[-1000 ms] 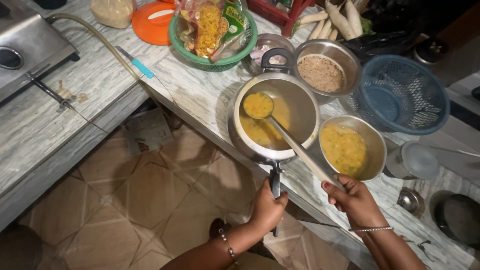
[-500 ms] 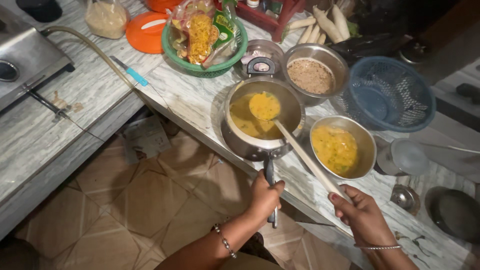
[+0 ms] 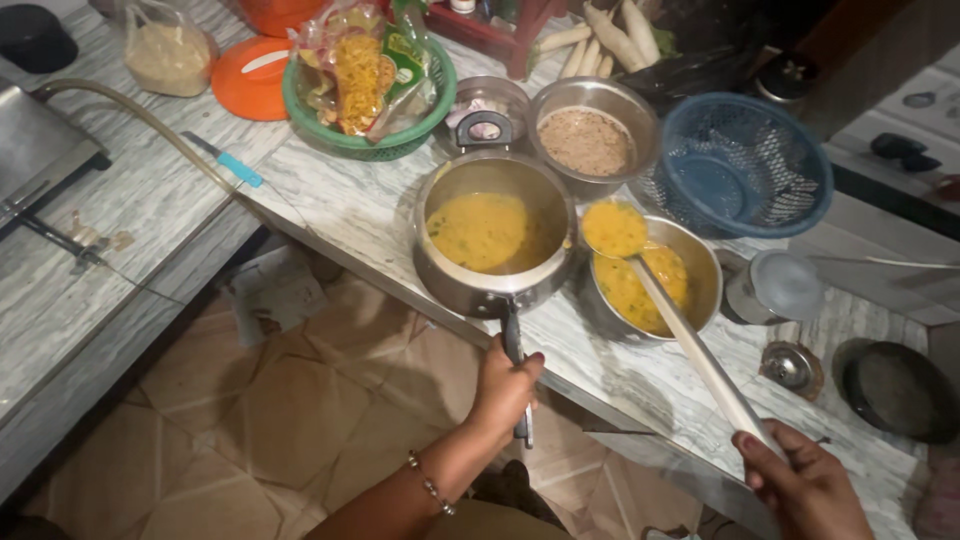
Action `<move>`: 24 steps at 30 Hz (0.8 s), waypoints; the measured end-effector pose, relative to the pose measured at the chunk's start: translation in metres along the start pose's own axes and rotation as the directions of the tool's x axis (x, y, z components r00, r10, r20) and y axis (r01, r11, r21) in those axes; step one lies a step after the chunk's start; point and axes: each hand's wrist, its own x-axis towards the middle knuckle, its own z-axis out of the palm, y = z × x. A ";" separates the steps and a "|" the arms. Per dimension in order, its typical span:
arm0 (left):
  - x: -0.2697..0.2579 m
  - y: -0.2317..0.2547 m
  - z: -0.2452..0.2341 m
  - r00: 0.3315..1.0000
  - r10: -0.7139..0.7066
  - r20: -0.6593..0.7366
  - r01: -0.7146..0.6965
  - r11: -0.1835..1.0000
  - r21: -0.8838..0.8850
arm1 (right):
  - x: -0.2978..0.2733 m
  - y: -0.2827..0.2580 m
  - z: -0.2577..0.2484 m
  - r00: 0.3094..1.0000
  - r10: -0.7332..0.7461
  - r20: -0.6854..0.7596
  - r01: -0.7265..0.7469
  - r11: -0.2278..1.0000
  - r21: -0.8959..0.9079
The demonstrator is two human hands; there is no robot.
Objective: The person holds a pressure cooker of cooked dal on the counter and uses a long ladle to scoop the dal into a steel bowl, repeating the scooping until the bowl is filled. They then carry the bowl to another counter, take a steel lid from a dish rack, and place the lid on the filled bowl.
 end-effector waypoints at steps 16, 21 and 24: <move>-0.001 0.007 0.001 1.000 -0.004 -0.031 0.006 0.997 0.073 | -0.033 0.019 -0.002 0.765 -0.603 -0.228 0.193 0.552 -0.811; -0.003 0.008 0.001 0.999 -0.002 -0.038 0.005 0.997 0.076 | -0.038 0.020 -0.001 0.691 -0.705 -0.157 0.061 0.273 -0.960; -0.003 0.010 0.003 0.999 0.006 -0.038 -0.003 0.997 0.075 | -0.031 0.018 -0.007 0.789 -0.591 -0.168 0.101 0.394 -0.914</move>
